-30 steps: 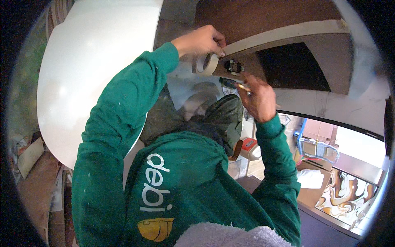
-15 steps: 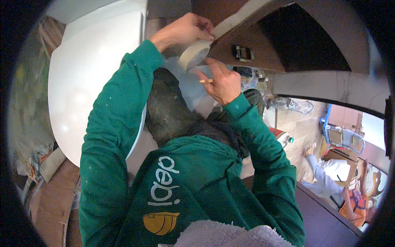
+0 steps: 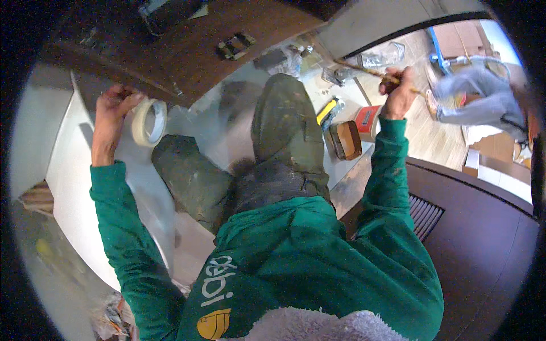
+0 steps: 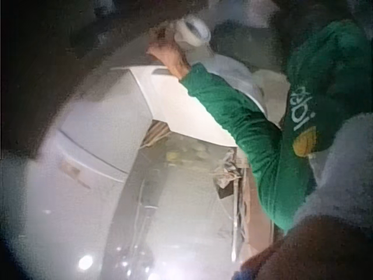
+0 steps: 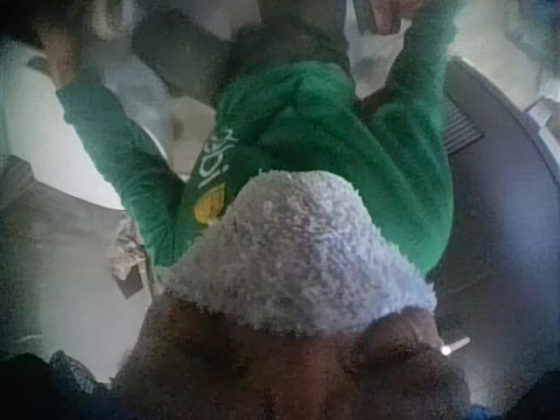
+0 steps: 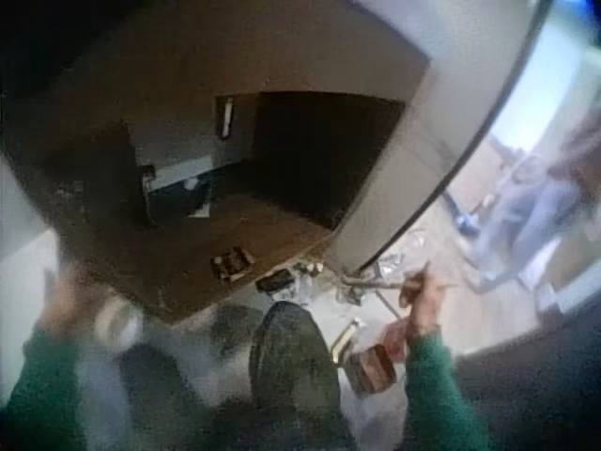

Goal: The person applies adhesive tape along the edge of a wooden cabinet door. They use a brush to spread a substance on the tape and then press it into place.

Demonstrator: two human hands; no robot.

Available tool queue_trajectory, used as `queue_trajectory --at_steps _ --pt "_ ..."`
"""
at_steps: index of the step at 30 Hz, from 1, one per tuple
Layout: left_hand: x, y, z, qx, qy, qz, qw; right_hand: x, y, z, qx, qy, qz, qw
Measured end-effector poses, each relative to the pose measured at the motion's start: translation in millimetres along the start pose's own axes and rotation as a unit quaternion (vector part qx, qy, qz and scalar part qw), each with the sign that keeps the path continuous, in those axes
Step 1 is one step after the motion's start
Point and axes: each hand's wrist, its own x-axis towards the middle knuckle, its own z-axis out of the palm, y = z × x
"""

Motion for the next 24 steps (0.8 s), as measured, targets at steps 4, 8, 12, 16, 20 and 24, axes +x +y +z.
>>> queue_trajectory --at_steps 4,8,12,16,20,24 --pt "-5.0 -10.2 -10.2 -0.113 0.03 -0.043 0.992 -27.9 124.7 -38.5 0.173 0.078 0.205 0.96" --pt "1.5 -34.2 -32.6 -0.064 0.045 -0.019 0.997 -63.5 192.1 -76.6 0.187 0.147 0.277 0.931" --pt "2.5 -60.2 -54.9 -0.097 0.101 -0.049 0.989 -109.5 221.2 -140.9 0.149 0.229 0.318 0.908" --pt "0.9 -70.1 -66.8 -0.102 0.104 -0.053 0.988 -143.8 258.6 -188.7 0.116 0.279 0.34 0.89" --pt "2.6 -73.0 -75.9 -0.056 0.1 -0.059 0.992 -161.5 295.4 -200.3 0.083 0.292 0.36 0.882" --pt "3.8 -75.0 -75.8 -0.047 0.102 -0.064 0.992 -169.3 322.1 -200.2 0.094 0.317 0.388 0.86"
